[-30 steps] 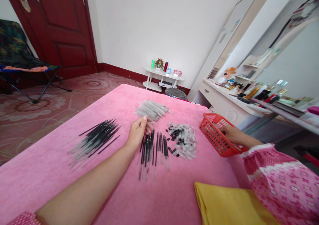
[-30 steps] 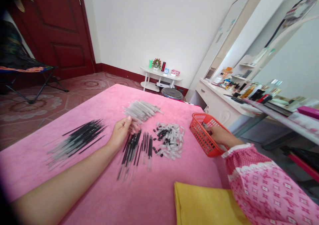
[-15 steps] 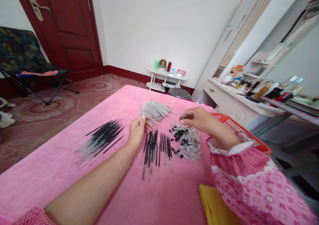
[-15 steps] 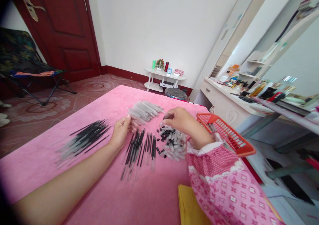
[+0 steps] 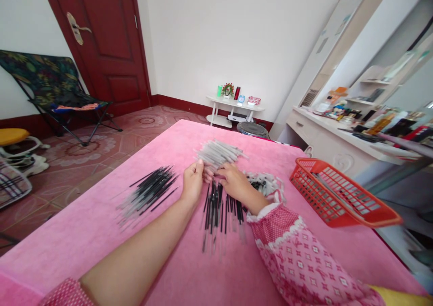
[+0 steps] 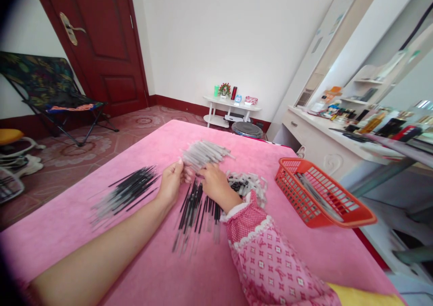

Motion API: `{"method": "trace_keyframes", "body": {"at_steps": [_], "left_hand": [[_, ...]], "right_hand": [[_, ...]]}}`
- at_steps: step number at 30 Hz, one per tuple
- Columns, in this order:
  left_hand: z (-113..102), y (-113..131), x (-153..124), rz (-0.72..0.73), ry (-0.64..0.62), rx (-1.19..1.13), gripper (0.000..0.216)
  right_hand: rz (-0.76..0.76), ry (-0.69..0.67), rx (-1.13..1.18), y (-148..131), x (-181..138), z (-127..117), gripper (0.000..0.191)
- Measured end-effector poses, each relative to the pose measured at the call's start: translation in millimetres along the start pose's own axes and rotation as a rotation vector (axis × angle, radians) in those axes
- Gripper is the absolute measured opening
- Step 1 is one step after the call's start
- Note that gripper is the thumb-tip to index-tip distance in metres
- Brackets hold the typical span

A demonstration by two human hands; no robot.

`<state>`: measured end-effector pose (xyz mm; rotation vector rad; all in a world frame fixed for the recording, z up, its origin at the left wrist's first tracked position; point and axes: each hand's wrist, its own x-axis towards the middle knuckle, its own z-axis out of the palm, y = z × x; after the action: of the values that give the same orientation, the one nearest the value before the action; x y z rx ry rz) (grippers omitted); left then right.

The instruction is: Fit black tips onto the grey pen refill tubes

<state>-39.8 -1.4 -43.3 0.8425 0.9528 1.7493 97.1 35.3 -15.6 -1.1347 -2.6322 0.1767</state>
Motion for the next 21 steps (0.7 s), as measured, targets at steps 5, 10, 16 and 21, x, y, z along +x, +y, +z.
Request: {"method": "trace_keyframes", "body": {"at_steps": [5,10,16,21], "left_hand": [[-0.5,0.7,0.0,-0.009,0.024,0.009,0.042],[-0.6,0.8,0.2,-0.011,0.039,0.001,0.043],[0.0,0.8,0.1,-0.004,0.042,-0.003,0.043],[0.9,1.9,-0.3,-0.013,0.037,-0.004,0.044]], "right_hand": [[0.043,-0.008,-0.117,-4.1,-4.2,-4.2,0.020],[0.132,0.071,-0.164,3.7,-7.2,1.7,0.014],[0.069,0.125,-0.121,3.1,-4.5,1.0,0.022],[0.026,0.034,-0.181,-5.5,-0.5,-1.1,0.024]]}}
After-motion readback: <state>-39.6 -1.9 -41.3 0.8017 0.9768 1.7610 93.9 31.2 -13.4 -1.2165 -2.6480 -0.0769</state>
